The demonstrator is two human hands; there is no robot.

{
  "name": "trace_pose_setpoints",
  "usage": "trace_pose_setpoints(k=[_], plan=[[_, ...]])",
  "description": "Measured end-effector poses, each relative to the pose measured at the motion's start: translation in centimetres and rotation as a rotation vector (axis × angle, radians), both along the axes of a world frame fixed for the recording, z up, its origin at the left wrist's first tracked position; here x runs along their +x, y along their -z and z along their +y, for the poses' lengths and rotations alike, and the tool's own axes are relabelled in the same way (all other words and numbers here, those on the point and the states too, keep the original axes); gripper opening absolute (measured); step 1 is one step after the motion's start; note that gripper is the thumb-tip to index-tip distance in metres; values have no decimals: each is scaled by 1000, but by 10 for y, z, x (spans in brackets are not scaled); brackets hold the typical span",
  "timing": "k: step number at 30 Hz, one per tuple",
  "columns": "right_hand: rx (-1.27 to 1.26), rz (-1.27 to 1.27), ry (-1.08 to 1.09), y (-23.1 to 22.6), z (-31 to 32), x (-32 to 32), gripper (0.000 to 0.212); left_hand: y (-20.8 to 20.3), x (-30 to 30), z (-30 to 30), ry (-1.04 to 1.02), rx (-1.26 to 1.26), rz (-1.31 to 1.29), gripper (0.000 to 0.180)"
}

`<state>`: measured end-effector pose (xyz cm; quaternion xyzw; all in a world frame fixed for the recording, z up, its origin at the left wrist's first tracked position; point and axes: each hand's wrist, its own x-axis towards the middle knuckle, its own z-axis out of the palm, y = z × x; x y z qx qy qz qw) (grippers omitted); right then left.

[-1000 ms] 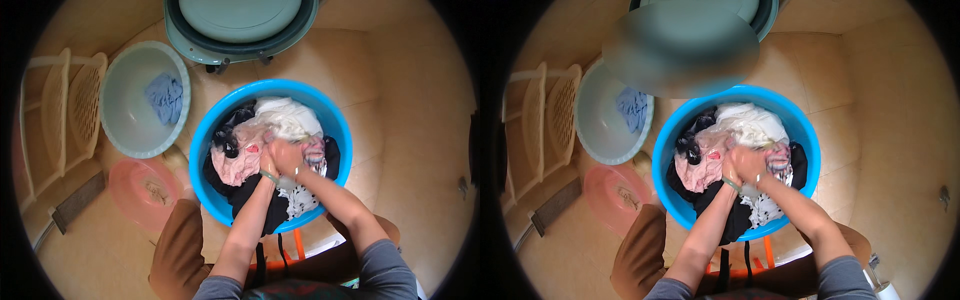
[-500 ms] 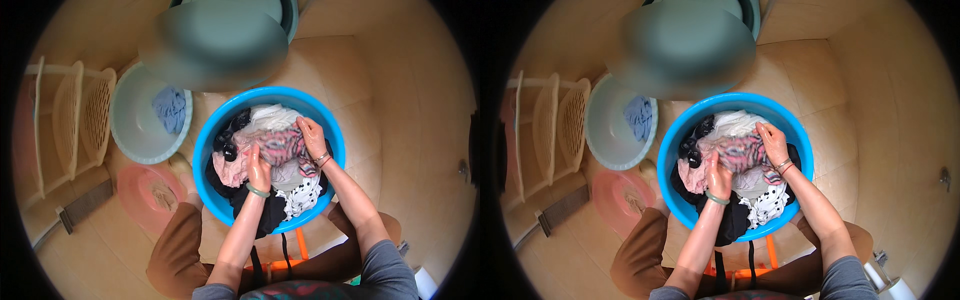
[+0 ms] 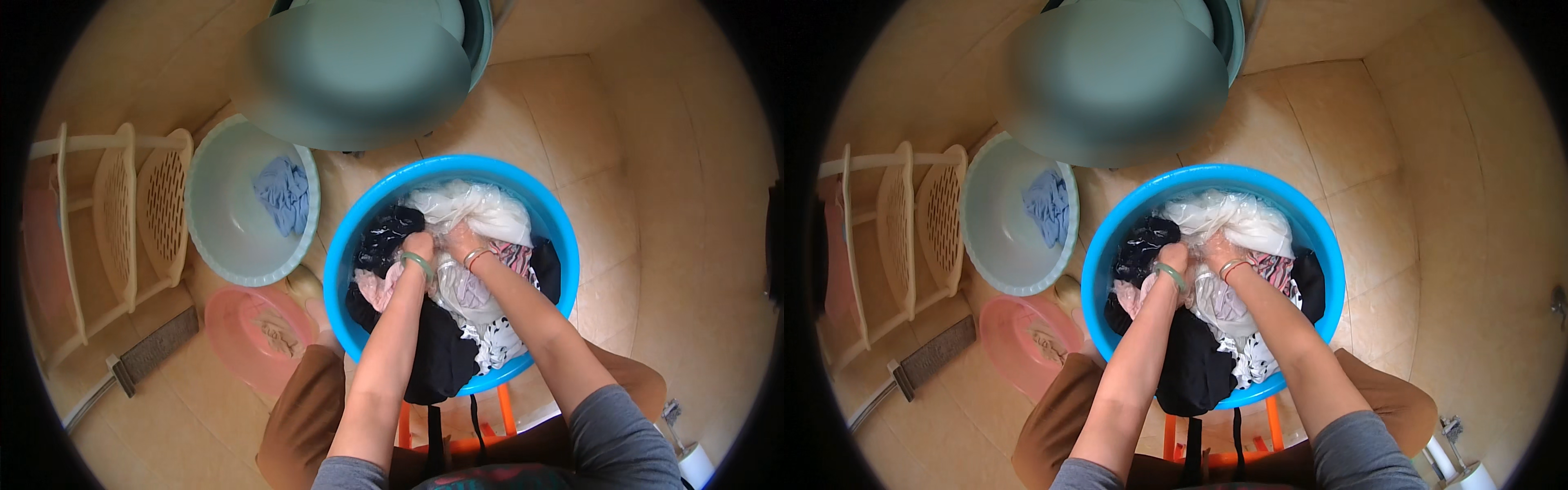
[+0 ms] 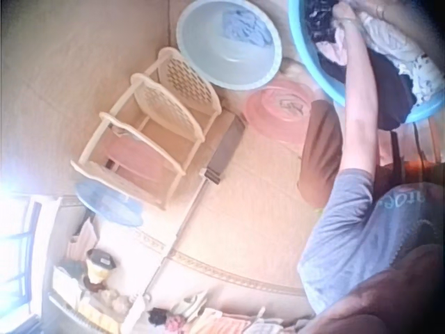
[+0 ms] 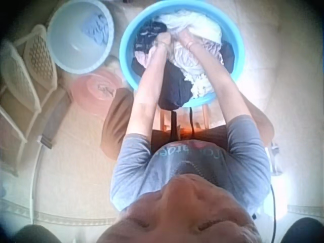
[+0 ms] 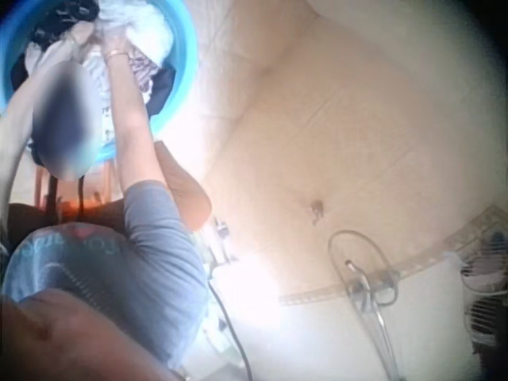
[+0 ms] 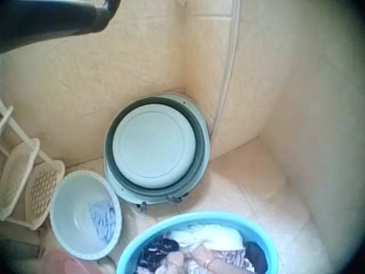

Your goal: The person hand-washes clothes in a blue basin filled with water. They scrub and wring out a light blue garment and a striped garment, placing the cleaned items into a separate white basin.

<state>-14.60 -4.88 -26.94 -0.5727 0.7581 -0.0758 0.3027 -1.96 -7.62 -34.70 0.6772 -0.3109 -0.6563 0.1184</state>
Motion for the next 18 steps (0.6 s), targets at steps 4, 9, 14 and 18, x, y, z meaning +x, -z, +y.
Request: trace_pose_setpoints(k=[4, 9, 14, 18], plan=[[91, -270, 93, -33, 3, -17, 27, -33, -14, 20, -124, 50, 140, 20], [-424, -502, -234, -148, 58, 4, 13, -150, -2, 24, -467, 307, 949, 42], [-487, -423, -423, -242, 102, 34, 21, -237, -13, 42, -514, 414, 943, 35], [-657, -142, -383, -273, 102, 45, 29, -267, 2, 63, -453, 335, 1011, 34]])
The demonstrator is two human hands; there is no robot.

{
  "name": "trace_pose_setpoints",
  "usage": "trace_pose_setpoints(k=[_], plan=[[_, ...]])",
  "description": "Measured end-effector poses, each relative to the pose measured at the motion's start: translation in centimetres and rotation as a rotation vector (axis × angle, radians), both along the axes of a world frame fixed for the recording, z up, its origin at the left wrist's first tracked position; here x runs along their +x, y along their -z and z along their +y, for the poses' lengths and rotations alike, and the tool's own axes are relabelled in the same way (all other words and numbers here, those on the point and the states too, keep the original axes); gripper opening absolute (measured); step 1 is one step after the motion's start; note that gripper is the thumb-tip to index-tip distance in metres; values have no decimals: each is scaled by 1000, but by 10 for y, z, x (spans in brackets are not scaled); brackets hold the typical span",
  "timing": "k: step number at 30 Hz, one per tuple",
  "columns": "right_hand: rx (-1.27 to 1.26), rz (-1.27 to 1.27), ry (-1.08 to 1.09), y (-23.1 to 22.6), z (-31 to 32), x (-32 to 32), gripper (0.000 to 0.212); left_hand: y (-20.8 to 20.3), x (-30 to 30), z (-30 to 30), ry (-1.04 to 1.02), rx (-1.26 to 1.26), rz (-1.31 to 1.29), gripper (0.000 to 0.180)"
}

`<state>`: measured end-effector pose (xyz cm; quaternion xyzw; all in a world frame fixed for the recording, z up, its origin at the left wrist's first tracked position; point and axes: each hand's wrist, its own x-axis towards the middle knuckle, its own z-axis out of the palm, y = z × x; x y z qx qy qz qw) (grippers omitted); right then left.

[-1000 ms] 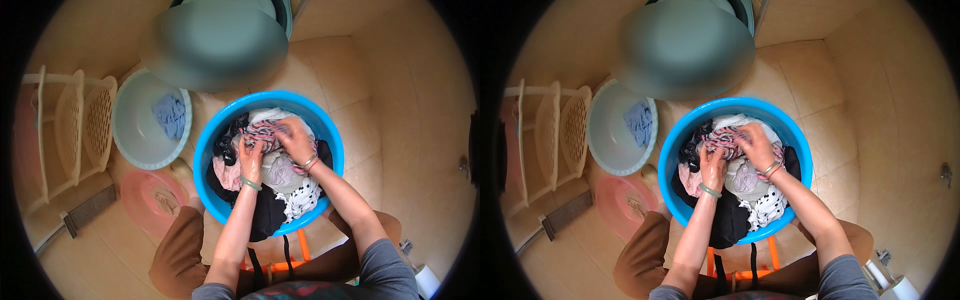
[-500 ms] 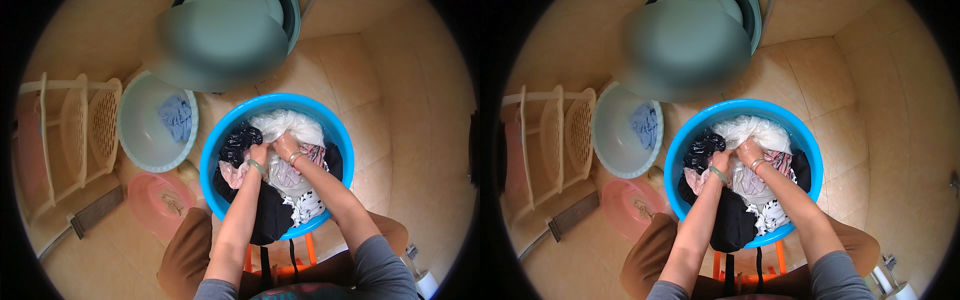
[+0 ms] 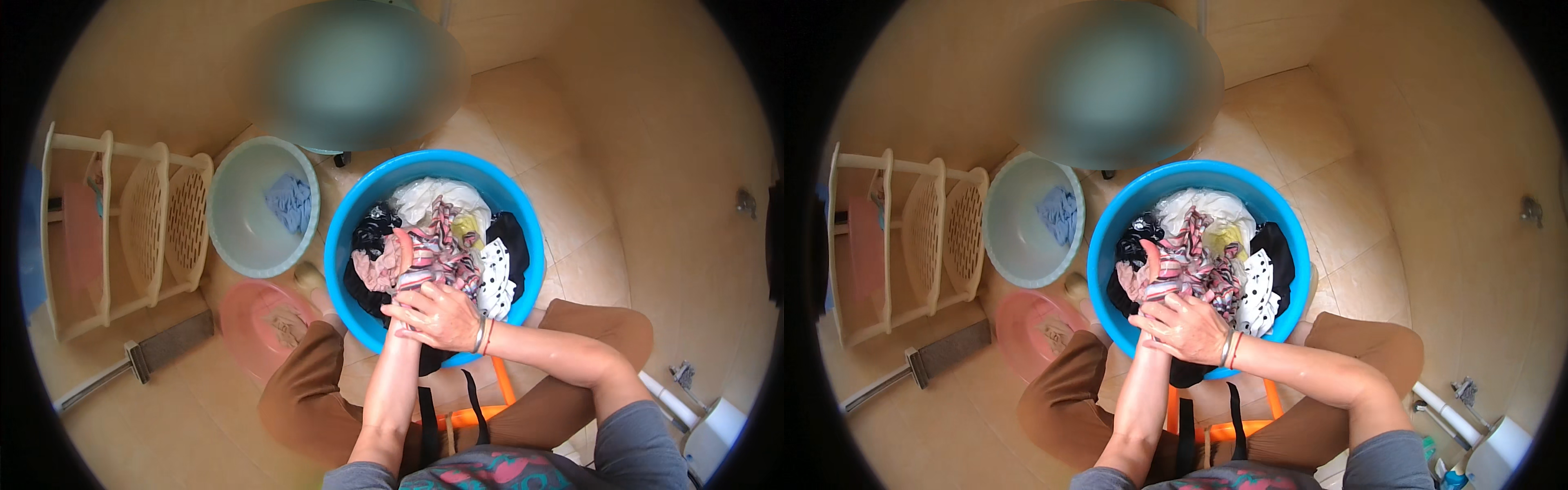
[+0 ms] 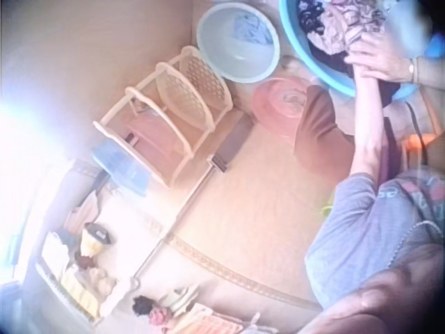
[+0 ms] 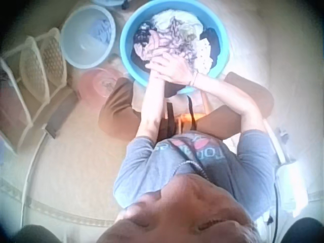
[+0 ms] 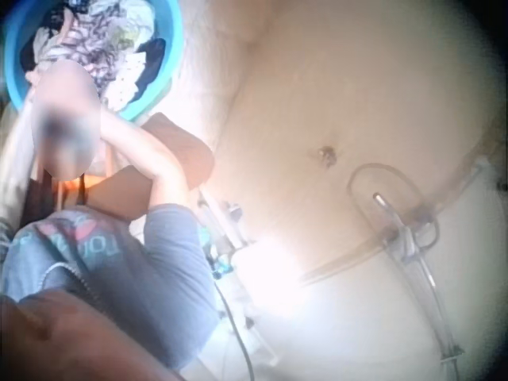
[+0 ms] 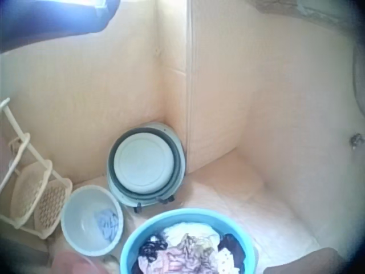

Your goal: The person hand-washes clothes in a blue basin filled with water. They scrub and wring out a light blue garment and a striped garment, placing the cleaned items into a separate white basin.

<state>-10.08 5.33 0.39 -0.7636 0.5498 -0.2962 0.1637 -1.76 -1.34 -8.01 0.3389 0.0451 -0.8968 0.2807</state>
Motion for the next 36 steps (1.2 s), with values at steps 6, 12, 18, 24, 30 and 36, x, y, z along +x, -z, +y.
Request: trace_pose_setpoints(k=[6, 12, 18, 24, 30, 36], plan=[[-140, -75, 251, -30, -2, 1, 26, 0, -3, -9, 15, -163, 115, 31], [-148, -175, 437, -8, -14, -7, 15, 13, 0, 5, -112, -398, 276, 29], [316, -95, 719, 37, -7, -56, 25, -55, -14, 27, -62, -181, -468, 28], [470, -672, 365, -36, 0, -64, 41, -103, 14, 2, 180, -392, -386, 72], [521, -789, 434, -49, -3, -91, 19, -147, 11, -18, 304, -669, -426, 63], [261, -1704, 331, -73, 0, -113, 13, -139, 45, -37, 502, -1038, -764, 86]])
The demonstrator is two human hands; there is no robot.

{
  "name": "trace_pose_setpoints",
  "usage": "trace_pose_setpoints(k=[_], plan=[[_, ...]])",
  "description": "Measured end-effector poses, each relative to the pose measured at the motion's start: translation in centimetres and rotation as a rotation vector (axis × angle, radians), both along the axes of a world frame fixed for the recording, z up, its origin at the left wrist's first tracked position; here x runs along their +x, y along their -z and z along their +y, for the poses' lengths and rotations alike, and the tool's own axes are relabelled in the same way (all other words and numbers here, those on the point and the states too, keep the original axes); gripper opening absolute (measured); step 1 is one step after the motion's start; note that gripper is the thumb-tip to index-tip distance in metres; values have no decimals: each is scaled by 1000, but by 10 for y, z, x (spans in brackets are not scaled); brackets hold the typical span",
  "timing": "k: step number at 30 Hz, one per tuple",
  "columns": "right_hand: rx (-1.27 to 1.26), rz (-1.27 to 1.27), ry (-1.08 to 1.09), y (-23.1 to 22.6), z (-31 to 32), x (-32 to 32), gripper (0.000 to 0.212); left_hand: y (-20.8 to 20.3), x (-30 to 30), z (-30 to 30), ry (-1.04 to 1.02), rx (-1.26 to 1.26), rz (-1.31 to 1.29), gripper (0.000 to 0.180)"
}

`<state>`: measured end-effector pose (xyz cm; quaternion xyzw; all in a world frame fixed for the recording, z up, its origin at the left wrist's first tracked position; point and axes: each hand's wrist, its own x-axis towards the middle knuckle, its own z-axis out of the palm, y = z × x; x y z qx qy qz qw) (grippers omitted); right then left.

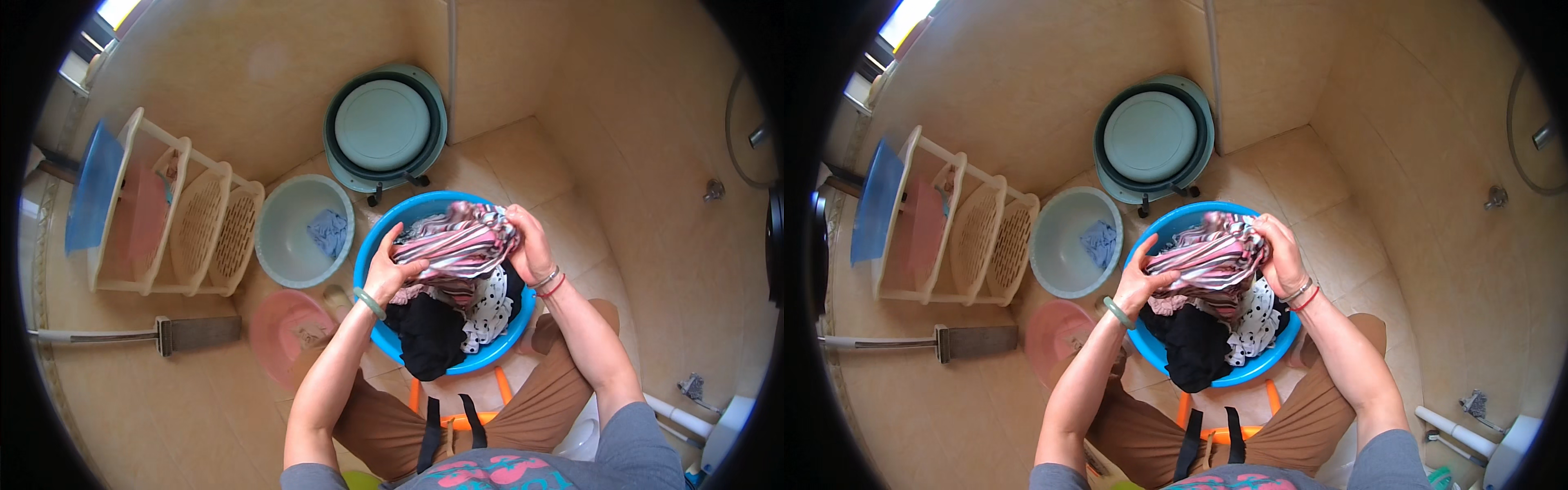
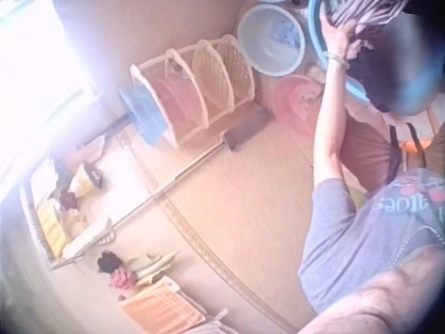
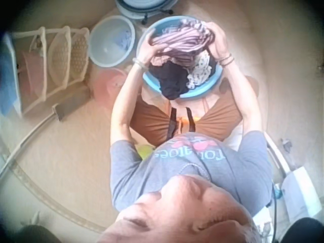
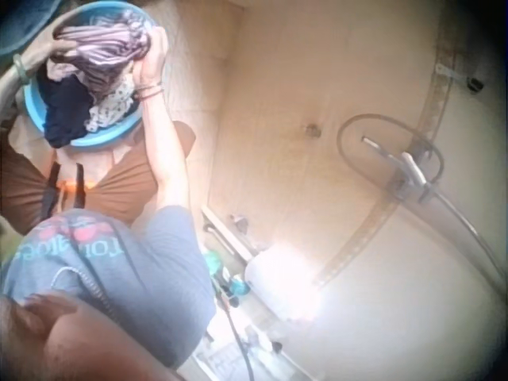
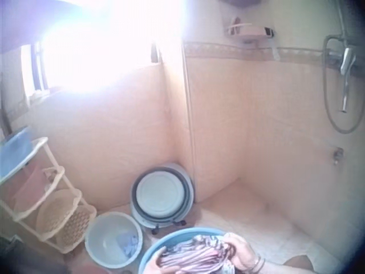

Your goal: The person hand-washes clothes in a blue basin filled with water. They scrub and wring out a light blue garment and a striped garment, placing the cleaned items into a separate white basin.

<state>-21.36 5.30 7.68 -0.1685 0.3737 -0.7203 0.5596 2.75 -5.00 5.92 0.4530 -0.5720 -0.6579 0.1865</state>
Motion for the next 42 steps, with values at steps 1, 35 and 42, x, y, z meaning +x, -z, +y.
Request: trace_pose_setpoints(k=[1, 35, 42], plan=[[5, -54, -4, -2, -3, -1, 12, 20, 5, -2, 74, -118, -67, 85], [-392, 1202, -189, -30, -8, 115, 34, 8, -37, -8, -251, 747, 681, 26], [-337, 1495, 184, 17, -31, 100, 18, 47, -66, 26, -488, 368, 562, 35]])
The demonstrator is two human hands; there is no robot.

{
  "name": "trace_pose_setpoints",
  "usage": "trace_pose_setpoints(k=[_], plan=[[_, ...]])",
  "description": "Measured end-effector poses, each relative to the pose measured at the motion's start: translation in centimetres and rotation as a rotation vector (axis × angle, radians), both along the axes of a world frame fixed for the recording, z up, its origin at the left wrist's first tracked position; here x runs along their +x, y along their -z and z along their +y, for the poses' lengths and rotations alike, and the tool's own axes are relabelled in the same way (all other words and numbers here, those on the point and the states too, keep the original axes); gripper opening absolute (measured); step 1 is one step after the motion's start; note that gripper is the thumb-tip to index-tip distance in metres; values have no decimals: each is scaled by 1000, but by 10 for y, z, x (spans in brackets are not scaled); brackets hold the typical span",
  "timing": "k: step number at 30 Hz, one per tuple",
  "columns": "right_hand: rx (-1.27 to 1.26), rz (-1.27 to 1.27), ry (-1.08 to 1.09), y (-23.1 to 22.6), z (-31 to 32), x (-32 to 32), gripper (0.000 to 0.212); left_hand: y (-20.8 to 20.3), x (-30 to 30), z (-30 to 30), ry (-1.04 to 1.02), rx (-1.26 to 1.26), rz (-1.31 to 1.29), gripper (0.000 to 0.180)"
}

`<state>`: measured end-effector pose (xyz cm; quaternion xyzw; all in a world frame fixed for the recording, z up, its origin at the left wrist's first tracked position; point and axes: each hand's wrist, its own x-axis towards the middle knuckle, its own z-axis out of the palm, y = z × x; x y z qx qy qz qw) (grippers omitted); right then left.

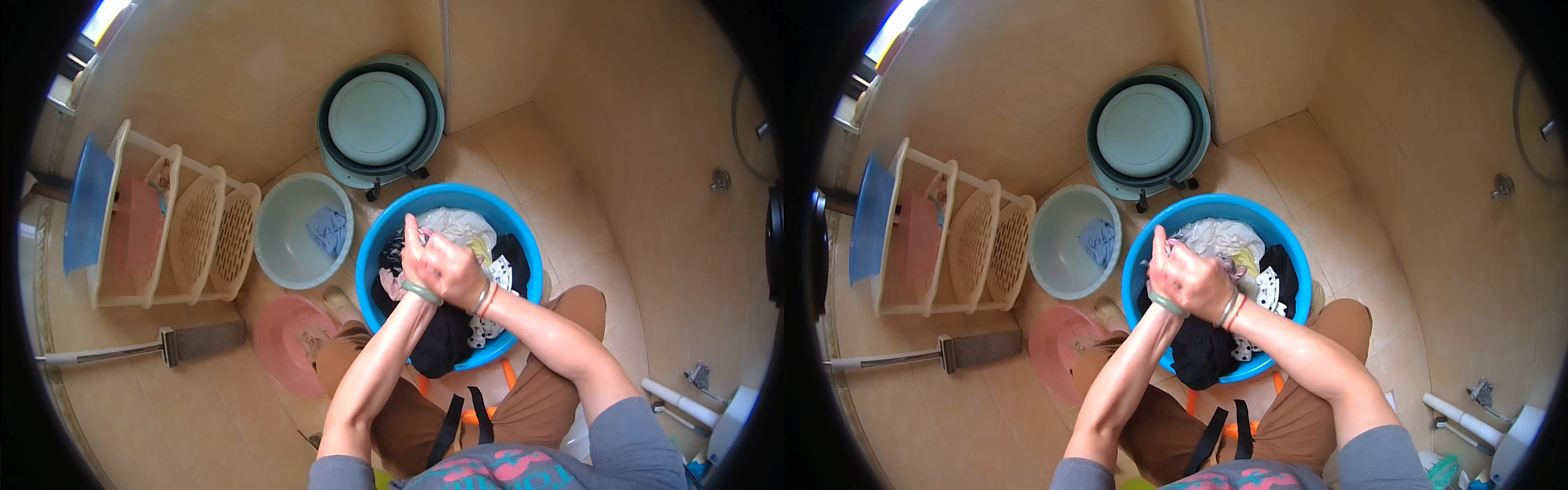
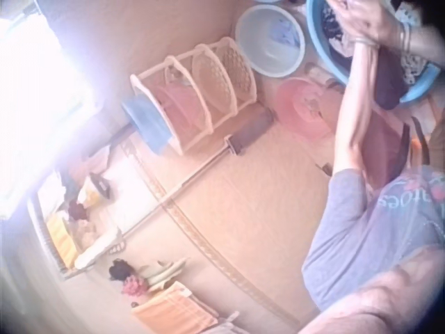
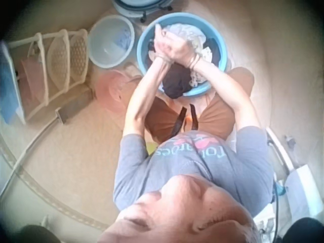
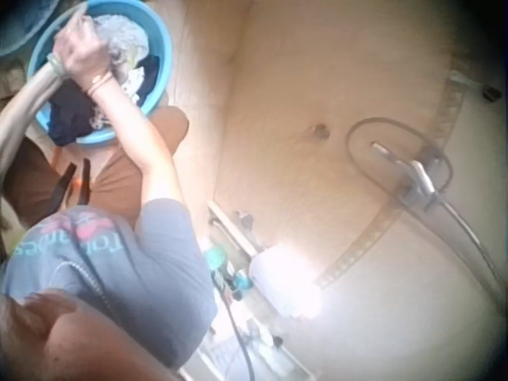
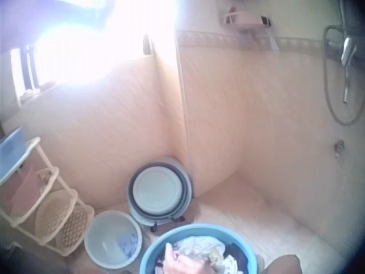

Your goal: The person hand-washes clothes in a blue basin filled with water. They scrub and wring out a light blue garment and a striped garment, placing the cleaned items into a separate white basin.

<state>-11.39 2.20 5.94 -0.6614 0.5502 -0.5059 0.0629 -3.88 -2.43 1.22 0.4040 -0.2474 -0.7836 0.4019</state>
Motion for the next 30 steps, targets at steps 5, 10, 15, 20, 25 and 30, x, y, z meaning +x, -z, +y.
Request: trace_pose_setpoints(k=[5, 10, 15, 20, 25, 30], plan=[[247, -161, 250, 38, -19, -33, 23, -5, -21, 20, -88, 238, -159, 32], [33, 109, 20, -23, 9, 23, 13, 31, 27, -17, 142, 103, -57, 29], [61, 252, 68, 10, -13, -18, 14, 14, -8, 10, -189, 198, 79, 22], [300, 24, 262, 42, -18, -30, 18, 5, -10, 13, -67, 362, -112, 22], [6, 61, 3, -17, 10, 25, 19, 52, 39, -18, 153, -112, -121, 20], [140, 157, 113, 23, -17, -33, 15, -22, -16, 15, -122, 324, -86, 17]])
